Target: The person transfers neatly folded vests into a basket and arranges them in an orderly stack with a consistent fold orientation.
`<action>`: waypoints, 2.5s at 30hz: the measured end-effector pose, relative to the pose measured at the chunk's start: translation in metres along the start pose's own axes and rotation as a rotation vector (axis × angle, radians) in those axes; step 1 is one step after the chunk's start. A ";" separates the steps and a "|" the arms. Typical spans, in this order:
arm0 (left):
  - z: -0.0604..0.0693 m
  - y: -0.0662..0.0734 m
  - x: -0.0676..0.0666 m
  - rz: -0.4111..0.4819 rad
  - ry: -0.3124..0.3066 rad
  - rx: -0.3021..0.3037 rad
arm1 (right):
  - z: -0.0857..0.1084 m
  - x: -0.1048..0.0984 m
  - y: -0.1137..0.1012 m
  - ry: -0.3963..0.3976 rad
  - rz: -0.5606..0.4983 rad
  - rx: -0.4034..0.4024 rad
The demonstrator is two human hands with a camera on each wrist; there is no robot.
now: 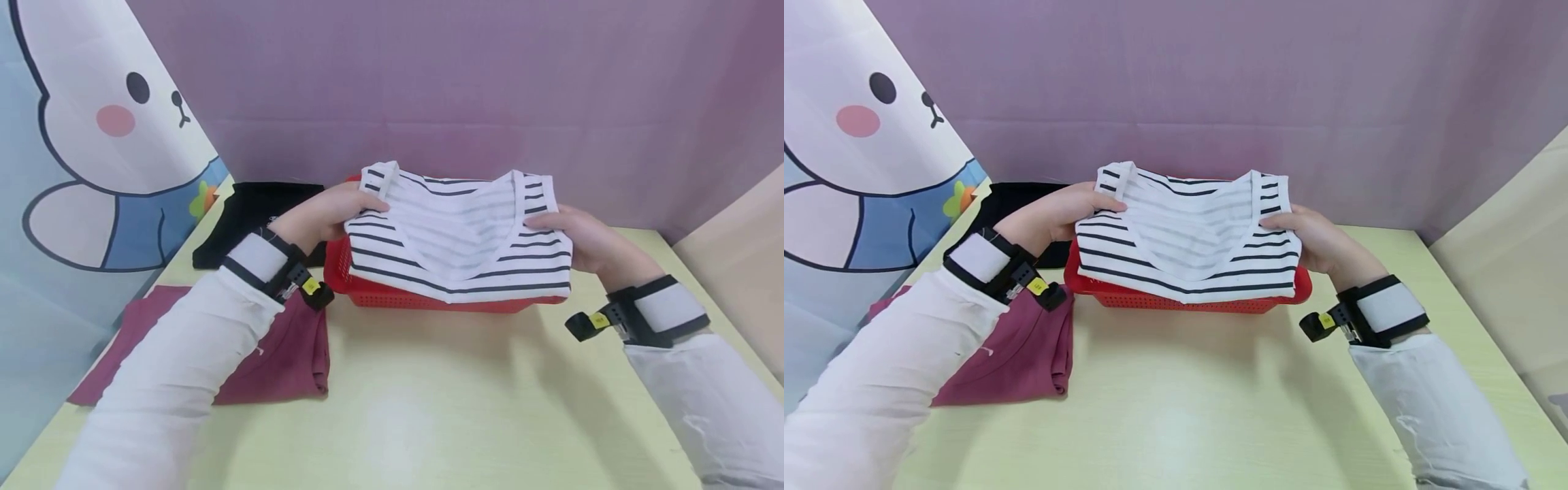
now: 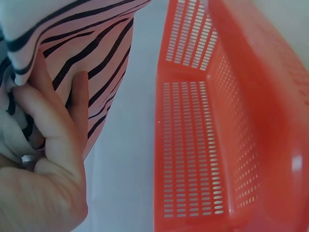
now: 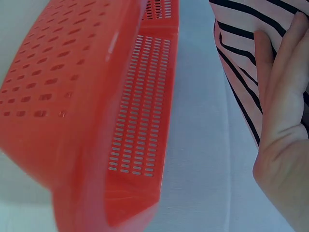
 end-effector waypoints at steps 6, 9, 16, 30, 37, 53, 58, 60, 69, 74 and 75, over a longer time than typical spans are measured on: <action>-0.009 0.006 -0.003 -0.013 0.018 0.025 | -0.010 0.007 -0.010 0.040 0.060 -0.009; -0.013 0.005 -0.005 -0.013 0.045 0.018 | -0.016 0.010 -0.015 0.072 0.095 -0.013; -0.025 0.006 -0.006 -0.024 0.085 0.029 | -0.027 0.012 -0.018 0.109 0.100 0.009; -0.042 -0.001 -0.010 -0.028 0.137 -0.020 | -0.052 0.013 -0.010 0.068 0.033 0.074; -0.054 -0.008 -0.011 -0.046 0.144 -0.017 | -0.059 0.005 -0.002 0.079 0.098 0.093; -0.066 -0.019 -0.010 -0.051 0.177 -0.027 | -0.075 -0.001 0.008 0.069 0.146 0.112; -0.070 -0.024 -0.013 -0.052 0.208 -0.049 | -0.080 -0.003 0.013 0.079 0.139 0.134; -0.072 -0.025 -0.013 -0.050 0.209 -0.048 | -0.082 -0.004 0.015 0.087 0.135 0.130; -0.077 -0.040 -0.010 -0.043 0.221 -0.075 | -0.085 -0.004 0.033 0.091 0.119 0.200; -0.076 -0.042 -0.004 -0.012 0.196 -0.059 | -0.081 -0.010 0.040 0.132 0.090 0.244; -0.076 -0.042 -0.003 -0.012 0.191 -0.054 | -0.080 -0.011 0.041 0.135 0.087 0.251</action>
Point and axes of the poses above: each hand's wrist, its own z-axis away from the middle knuckle, its own x-axis out of the palm, y = z × x, the point moved 6 cm from there along -z, towards the middle knuckle, and after that the axes turned 15 degrees about y, right-handed, at the moved point
